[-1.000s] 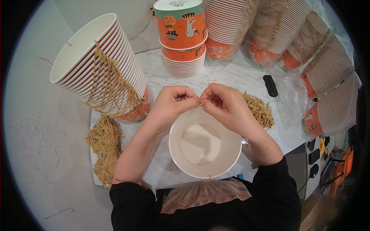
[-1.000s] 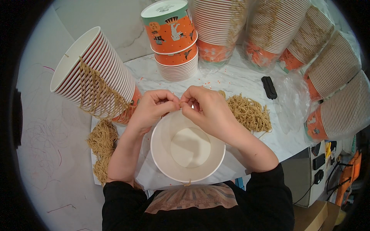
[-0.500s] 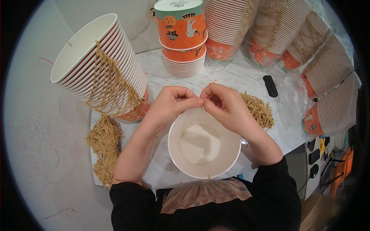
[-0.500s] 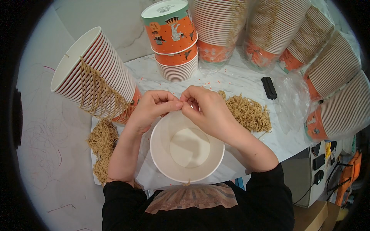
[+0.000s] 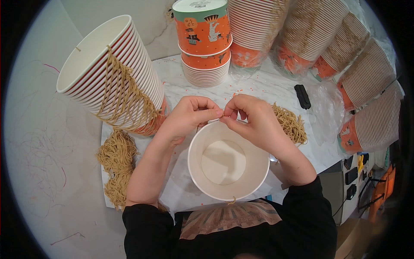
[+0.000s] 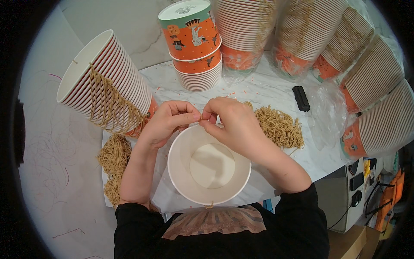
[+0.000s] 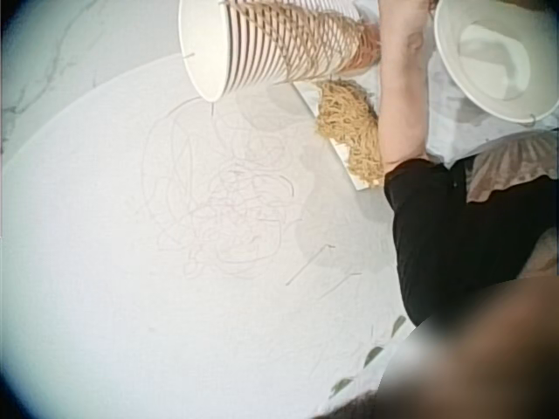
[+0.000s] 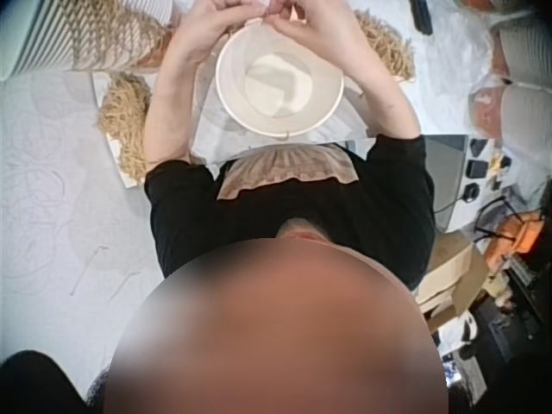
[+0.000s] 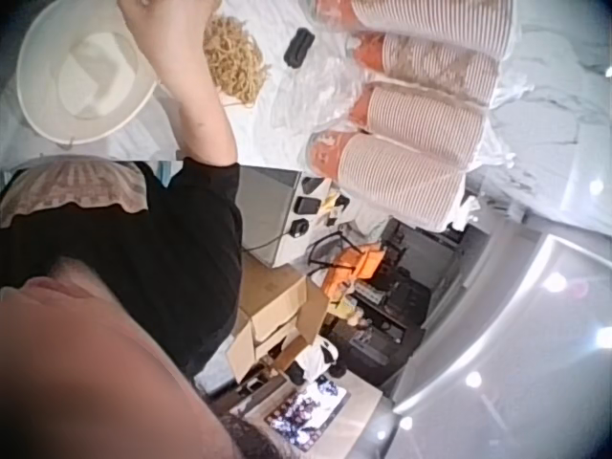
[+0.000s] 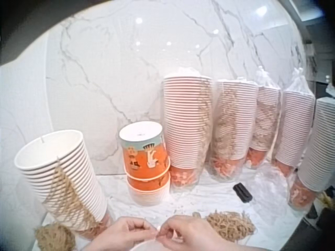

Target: Threading decorative twine through pre-punched holes in the rims of paper cups to create a patterned design.

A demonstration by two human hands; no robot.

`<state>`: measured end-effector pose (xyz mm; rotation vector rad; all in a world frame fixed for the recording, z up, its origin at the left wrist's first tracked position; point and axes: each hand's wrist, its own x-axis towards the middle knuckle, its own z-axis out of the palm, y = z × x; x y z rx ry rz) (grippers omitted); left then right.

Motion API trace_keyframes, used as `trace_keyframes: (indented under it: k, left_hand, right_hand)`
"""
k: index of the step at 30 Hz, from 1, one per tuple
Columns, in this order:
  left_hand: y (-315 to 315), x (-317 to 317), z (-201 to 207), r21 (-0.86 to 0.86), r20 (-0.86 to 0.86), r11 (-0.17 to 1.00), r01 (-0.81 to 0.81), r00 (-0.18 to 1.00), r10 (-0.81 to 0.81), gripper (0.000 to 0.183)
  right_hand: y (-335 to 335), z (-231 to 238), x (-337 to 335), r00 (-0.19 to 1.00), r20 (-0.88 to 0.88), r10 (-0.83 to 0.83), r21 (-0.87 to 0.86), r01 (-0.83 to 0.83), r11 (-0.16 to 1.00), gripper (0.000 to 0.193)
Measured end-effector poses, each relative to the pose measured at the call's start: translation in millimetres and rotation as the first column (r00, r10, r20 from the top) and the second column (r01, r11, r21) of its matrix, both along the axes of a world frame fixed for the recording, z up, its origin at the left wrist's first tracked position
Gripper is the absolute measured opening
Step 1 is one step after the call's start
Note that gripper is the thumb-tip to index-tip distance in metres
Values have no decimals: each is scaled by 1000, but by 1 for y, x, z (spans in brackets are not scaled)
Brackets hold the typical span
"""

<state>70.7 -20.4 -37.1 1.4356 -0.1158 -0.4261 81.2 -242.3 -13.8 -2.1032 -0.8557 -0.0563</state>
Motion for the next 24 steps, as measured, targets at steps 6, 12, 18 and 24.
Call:
trace_keyframes:
  k: [6,12,18,24]
  left_hand:
    - [9,3,-1,-13,-38,1000,3,999,-4,14]
    - [12,5,2,-9,-22,1000,10,1000,-10,11]
    - [13,4,2,-9,-28,1000,10,1000,-10,11]
    - [12,5,1,-13,-31,1000,16,999,-16,11]
  right_hand:
    - [2,4,-2,998,-52,-16,-38,14,999,15]
    - [0,3,-2,998,-67,6,-32,-8,999,15]
    - [3,7,-4,997,-83,-2,-22,0,1000,18]
    - [3,6,-4,995,-97,6,-20,-8,1000,15]
